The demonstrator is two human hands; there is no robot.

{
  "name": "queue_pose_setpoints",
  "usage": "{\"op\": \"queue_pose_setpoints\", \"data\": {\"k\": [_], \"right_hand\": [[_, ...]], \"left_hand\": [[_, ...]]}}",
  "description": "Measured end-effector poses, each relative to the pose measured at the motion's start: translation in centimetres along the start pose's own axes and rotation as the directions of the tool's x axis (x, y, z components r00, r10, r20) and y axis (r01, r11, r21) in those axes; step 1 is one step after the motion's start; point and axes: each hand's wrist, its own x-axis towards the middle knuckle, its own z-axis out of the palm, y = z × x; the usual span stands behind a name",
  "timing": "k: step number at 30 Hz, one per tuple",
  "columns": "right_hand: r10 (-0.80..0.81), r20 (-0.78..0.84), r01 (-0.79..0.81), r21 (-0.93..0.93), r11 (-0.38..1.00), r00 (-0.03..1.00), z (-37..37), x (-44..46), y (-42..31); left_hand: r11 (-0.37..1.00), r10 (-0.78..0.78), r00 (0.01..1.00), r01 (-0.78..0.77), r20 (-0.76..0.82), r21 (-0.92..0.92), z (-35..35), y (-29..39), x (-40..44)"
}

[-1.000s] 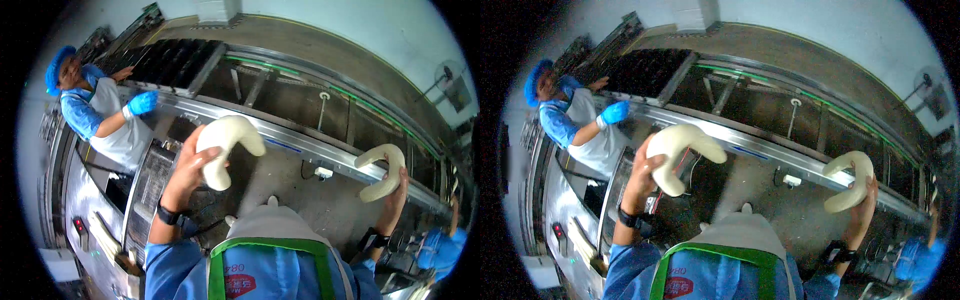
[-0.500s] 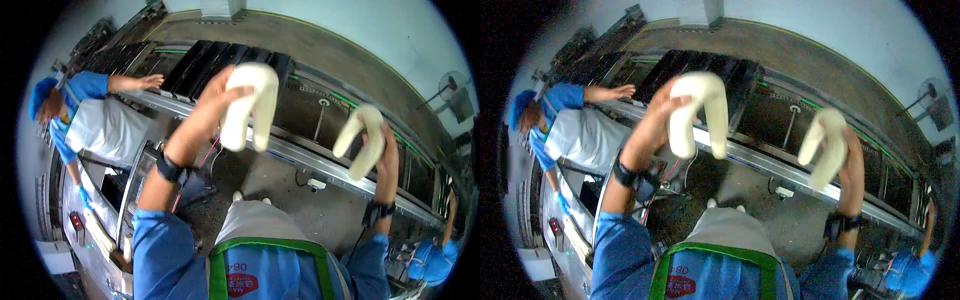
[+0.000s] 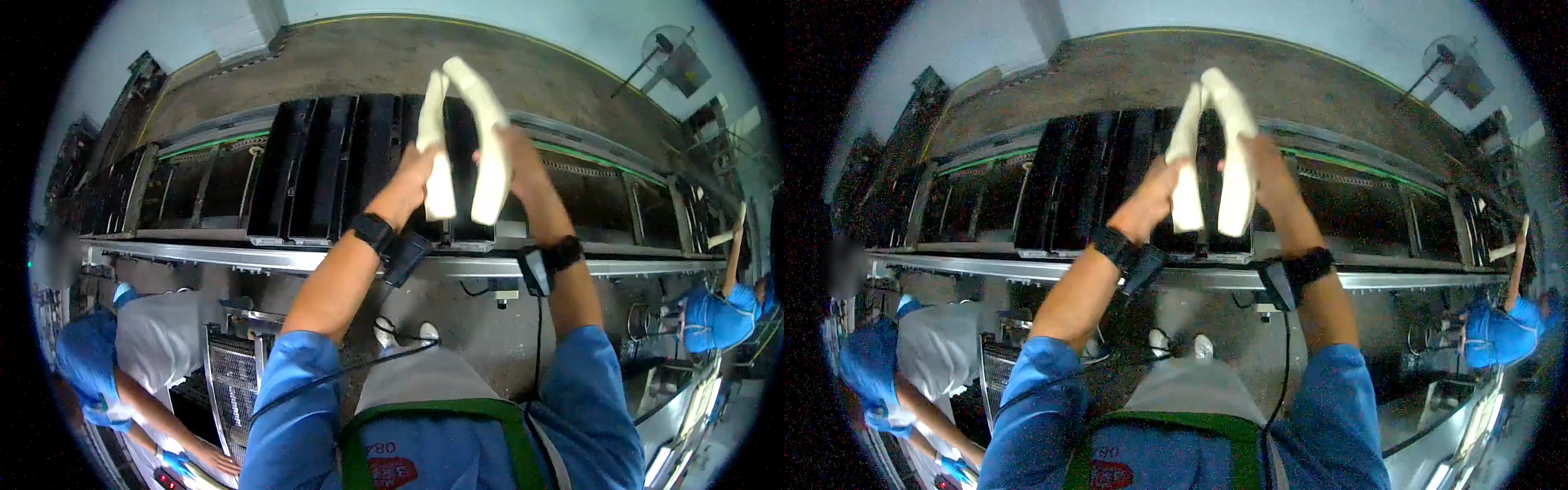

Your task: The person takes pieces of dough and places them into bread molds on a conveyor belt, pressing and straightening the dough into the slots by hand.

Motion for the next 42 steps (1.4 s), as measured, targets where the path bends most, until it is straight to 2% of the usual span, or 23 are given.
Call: {"op": "queue_pose_setpoints", "data": {"k": [1, 2, 3, 4, 6, 8, 9, 12, 13, 14, 16, 17, 21, 23, 24, 26, 27, 28, 30, 34, 36, 40, 42], "right_hand": [[0.094, 0.026, -0.091, -0.099, 0.991, 0.995, -1.7, 0.8, 3.0], [-0.171, 0.206, 0.238, -0.365, 0.9, 0.963, -3.9, 0.6, 6.2], [-0.013, 0.09, 0.046, -0.374, 0.926, 0.996, -5.2, 1.6, 9.4], [0.152, -0.034, -0.154, -0.347, 0.925, 0.988, -6.5, 2.6, 12.5], [0.282, -0.237, -0.343, -0.274, 0.899, 0.93, -4.6, 0.7, 13.4], [0.358, -0.102, -0.371, -0.159, 0.915, 0.928, -3.4, -1.7, 11.8], [0.393, -0.137, -0.416, -0.272, 0.868, 0.909, -4.5, -1.2, 13.4], [0.342, -0.095, -0.353, -0.347, 0.869, 0.935, -3.1, -2.4, 12.2], [0.329, -0.134, -0.356, -0.347, 0.868, 0.935, -2.7, -1.8, 12.3], [0.264, -0.059, -0.268, -0.352, 0.897, 0.963, -2.6, -0.9, 13.0], [-0.112, -0.15, -0.093, -0.909, 0.407, 0.982, -0.6, -0.6, 13.4], [-0.054, -0.156, -0.13, -0.933, 0.335, 0.986, 0.5, -1.3, 13.2], [-0.076, 0.103, 0.11, -0.99, 0.093, 0.992, 1.7, -4.5, 14.1], [0.031, 0.249, 0.25, -0.967, -0.051, 0.968, 3.1, -6.1, 14.3], [0.148, 0.317, 0.338, -0.93, -0.148, 0.937, 3.9, -7.4, 12.7], [0.088, 0.504, 0.512, -0.845, -0.158, 0.859, 4.4, -9.2, 12.7], [0.025, 0.527, 0.525, -0.839, -0.143, 0.849, 4.6, -10.9, 11.9], [-0.037, 0.548, 0.539, -0.832, -0.13, 0.836, 4.7, -12.4, 11.1], [-0.052, 0.499, 0.475, -0.848, -0.234, 0.865, 2.8, -13.3, 12.3], [-0.098, 0.637, 0.626, -0.771, -0.117, 0.765, 0.2, -12.6, 14.0], [-0.12, 0.642, 0.634, -0.766, -0.106, 0.757, 0.3, -13.2, 14.4], [-0.136, 0.588, 0.565, -0.806, -0.174, 0.797, 2.3, -14.4, 12.9], [-0.183, 0.609, 0.578, -0.792, -0.199, 0.772, 3.1, -14.9, 12.9]], "left_hand": [[0.993, -0.093, 0.993, 0.087, 0.074, 0.081, -0.5, -1.7, -1.4], [0.971, -0.125, 0.99, 0.135, -0.065, 0.195, -0.3, -3.4, -1.1], [0.934, -0.154, 0.967, 0.21, -0.204, 0.289, -0.2, -5.1, -0.7], [0.878, -0.066, 0.853, 0.297, -0.518, 0.376, -0.1, -7.6, 1.2], [0.797, -0.104, 0.839, 0.392, -0.535, 0.459, -2.5, -10.6, 3.2], [0.922, -0.009, 0.936, 0.144, -0.352, 0.359, -3.7, -10.6, 1.8], [0.751, 0.051, 0.894, 0.26, -0.445, 0.607, -3.0, -9.9, 1.9], [0.338, 0.264, 0.952, 0.061, -0.157, 0.939, -3.6, -8.4, 0.7], [0.38, 0.223, 0.942, 0.153, -0.25, 0.912, -3.2, -7.3, 0.5], [0.25, 0.294, 0.941, 0.094, -0.168, 0.964, -3.1, -6.6, 0.1], [0.028, 0.413, 0.904, -0.131, 0.108, 0.991, -4.0, -6.1, -0.2], [0.007, 0.326, 0.945, -0.014, 0.011, 1.0, -3.4, -5.6, -1.0], [-0.074, 0.16, 0.987, -0.002, 0.014, 0.997, -5.6, -7.1, -2.2], [0.021, 0.013, 0.997, 0.071, -0.071, 0.997, -4.2, -3.8, -8.4], [0.108, 0.275, 0.959, -0.1, 0.067, 0.989, -4.9, -4.8, -11.1], [-0.127, 0.498, 0.862, 0.179, -0.093, 0.976, -5.4, -7.3, -11.2], [-0.317, 0.257, 0.966, 0.07, 0.015, 0.946, -4.9, -6.2, -13.3], [-0.167, 0.574, 0.781, -0.183, 0.246, 0.969, -5.9, -8.2, -15.1], [-0.04, 0.47, 0.874, -0.119, 0.124, 0.992, -4.4, -8.5, -19.7], [-0.021, 0.574, 0.817, -0.048, 0.051, 0.999, -9.0, -14.3, -29.5], [0.086, 0.503, 0.853, 0.115, -0.143, 0.99, -10.2, -16.3, -35.9], [0.328, 0.379, 0.753, 0.435, -0.538, 0.839, -12.0, -19.0, -47.5], [0.408, 0.466, 0.693, 0.383, -0.55, 0.829, -14.4, -21.3, -52.4]]}}
